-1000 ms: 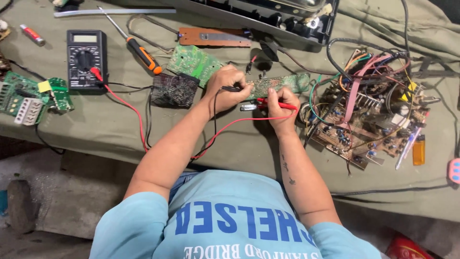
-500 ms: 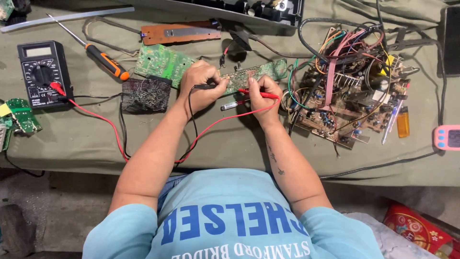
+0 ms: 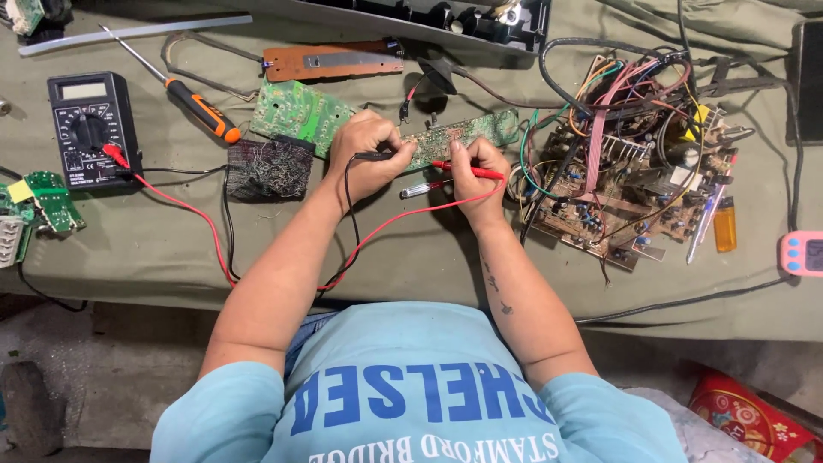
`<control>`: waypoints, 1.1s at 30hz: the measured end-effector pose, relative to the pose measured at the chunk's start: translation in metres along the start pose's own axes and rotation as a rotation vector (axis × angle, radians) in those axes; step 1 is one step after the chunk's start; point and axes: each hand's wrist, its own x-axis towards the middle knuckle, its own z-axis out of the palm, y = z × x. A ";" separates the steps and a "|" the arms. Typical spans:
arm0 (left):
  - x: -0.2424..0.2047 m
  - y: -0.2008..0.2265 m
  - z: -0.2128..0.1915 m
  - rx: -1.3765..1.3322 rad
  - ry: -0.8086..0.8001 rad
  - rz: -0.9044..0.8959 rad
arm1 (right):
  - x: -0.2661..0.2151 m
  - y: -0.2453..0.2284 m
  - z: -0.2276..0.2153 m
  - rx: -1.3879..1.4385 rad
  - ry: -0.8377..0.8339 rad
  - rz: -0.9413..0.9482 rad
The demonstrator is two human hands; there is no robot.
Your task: Using a multimeter to test electrical circuits and components on a printed circuit board.
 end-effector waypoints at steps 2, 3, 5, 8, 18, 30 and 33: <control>0.001 0.000 0.000 -0.007 -0.004 0.001 | -0.001 0.003 0.001 0.006 0.019 0.004; 0.001 0.000 0.000 -0.013 -0.006 0.002 | -0.002 0.004 0.001 0.012 0.035 0.006; 0.001 0.001 0.000 -0.013 -0.013 0.006 | 0.000 0.001 0.001 0.014 0.030 0.000; 0.000 -0.001 0.000 -0.014 -0.019 0.003 | 0.000 0.000 0.001 0.014 0.030 -0.006; 0.001 -0.001 0.000 -0.017 -0.026 0.009 | -0.004 0.003 0.002 -0.023 0.069 -0.001; 0.003 0.008 -0.004 -0.003 -0.041 0.009 | -0.002 0.000 0.002 -0.027 0.045 0.017; 0.003 0.007 -0.003 -0.001 -0.042 0.014 | 0.000 -0.009 0.003 -0.009 0.040 0.027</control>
